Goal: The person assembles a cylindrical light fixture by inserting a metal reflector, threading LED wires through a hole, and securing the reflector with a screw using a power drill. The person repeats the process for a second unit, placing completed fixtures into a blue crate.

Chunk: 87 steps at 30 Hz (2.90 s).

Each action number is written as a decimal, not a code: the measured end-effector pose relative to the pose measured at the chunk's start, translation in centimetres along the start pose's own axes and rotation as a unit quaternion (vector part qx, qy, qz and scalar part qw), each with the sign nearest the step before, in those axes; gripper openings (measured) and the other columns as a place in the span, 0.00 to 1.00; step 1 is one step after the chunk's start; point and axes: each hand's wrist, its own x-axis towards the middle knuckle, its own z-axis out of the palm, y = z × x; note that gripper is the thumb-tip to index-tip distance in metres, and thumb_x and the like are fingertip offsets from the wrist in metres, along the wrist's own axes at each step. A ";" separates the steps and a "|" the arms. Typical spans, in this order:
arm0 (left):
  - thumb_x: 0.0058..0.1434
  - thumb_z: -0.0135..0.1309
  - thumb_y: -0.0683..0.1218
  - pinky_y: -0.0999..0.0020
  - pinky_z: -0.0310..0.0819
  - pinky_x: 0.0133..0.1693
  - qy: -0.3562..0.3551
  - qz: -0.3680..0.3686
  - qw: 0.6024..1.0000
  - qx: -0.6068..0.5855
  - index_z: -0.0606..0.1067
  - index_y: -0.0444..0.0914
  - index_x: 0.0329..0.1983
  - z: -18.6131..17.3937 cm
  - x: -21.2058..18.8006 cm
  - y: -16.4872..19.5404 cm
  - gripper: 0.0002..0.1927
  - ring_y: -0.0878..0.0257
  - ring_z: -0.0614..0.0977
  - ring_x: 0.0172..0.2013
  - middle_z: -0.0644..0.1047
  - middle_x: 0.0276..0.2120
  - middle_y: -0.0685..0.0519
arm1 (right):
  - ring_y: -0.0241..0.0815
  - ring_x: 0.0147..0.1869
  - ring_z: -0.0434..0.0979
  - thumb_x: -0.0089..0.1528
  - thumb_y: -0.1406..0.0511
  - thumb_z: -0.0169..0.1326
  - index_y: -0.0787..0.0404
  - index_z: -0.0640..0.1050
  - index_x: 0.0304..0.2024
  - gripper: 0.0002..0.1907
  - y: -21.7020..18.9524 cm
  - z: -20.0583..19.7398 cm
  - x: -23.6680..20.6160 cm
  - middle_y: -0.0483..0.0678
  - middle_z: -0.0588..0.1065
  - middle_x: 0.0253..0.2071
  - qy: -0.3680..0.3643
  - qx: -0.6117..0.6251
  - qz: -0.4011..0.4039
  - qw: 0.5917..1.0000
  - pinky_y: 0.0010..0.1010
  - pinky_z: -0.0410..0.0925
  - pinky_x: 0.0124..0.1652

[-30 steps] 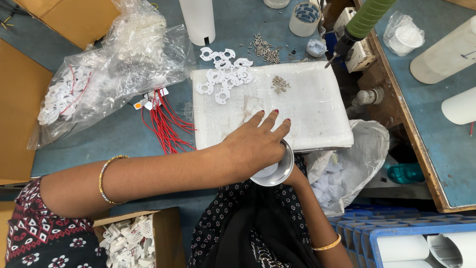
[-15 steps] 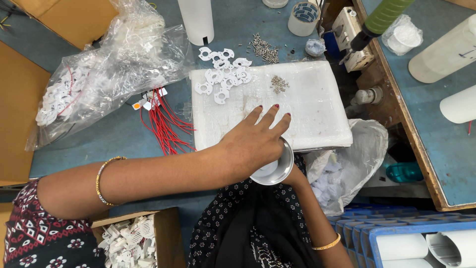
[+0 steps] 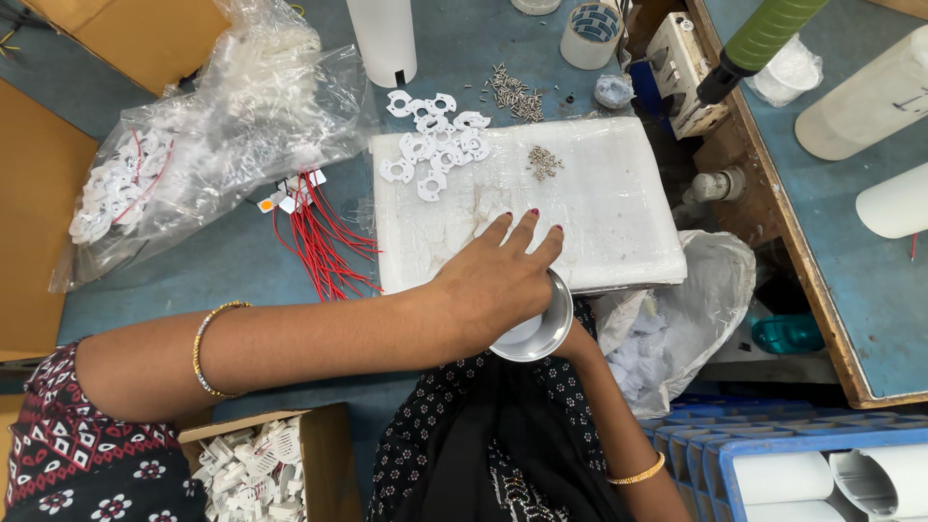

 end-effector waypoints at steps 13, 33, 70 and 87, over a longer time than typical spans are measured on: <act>0.38 0.67 0.39 0.44 0.59 0.63 0.009 0.006 0.999 -0.033 0.79 0.27 0.45 -0.4 -0.3 -0.2 0.27 0.32 0.64 0.65 0.63 0.66 0.31 | 0.42 0.58 0.80 0.43 0.64 0.75 0.64 0.74 0.58 0.41 -0.4 0.0 -0.1 0.50 0.80 0.54 0.000 0.001 0.002 1.000 0.36 0.74 0.56; 0.37 0.64 0.32 0.55 0.79 0.44 0.010 -0.072 0.974 -0.214 0.80 0.29 0.34 0.7 -1.3 -1.2 0.17 0.45 0.76 0.51 0.72 0.50 0.41 | 0.42 0.57 0.81 0.42 0.65 0.75 0.64 0.74 0.57 0.41 -2.3 0.9 0.6 0.50 0.80 0.53 -0.005 0.007 -0.002 1.000 0.36 0.75 0.54; 0.39 0.71 0.40 0.50 0.78 0.41 0.040 -0.166 0.957 -0.236 0.78 0.33 0.36 1.9 -0.8 -3.5 0.20 0.42 0.82 0.42 0.75 0.45 0.40 | 0.42 0.36 0.81 0.59 0.73 0.62 0.68 0.82 0.38 0.05 -3.5 -8.1 15.1 0.55 0.78 0.37 0.355 -0.274 -0.045 0.893 0.32 0.73 0.40; 0.41 0.72 0.42 0.52 0.79 0.41 0.015 -0.169 0.959 -0.229 0.78 0.32 0.38 1.2 -0.9 -3.7 0.21 0.44 0.82 0.43 0.76 0.45 0.41 | 0.34 0.32 0.81 0.64 0.71 0.61 0.74 0.82 0.40 0.08 -7.8 -16.7 12.8 0.50 0.80 0.31 0.268 -0.063 -0.044 0.960 0.24 0.76 0.35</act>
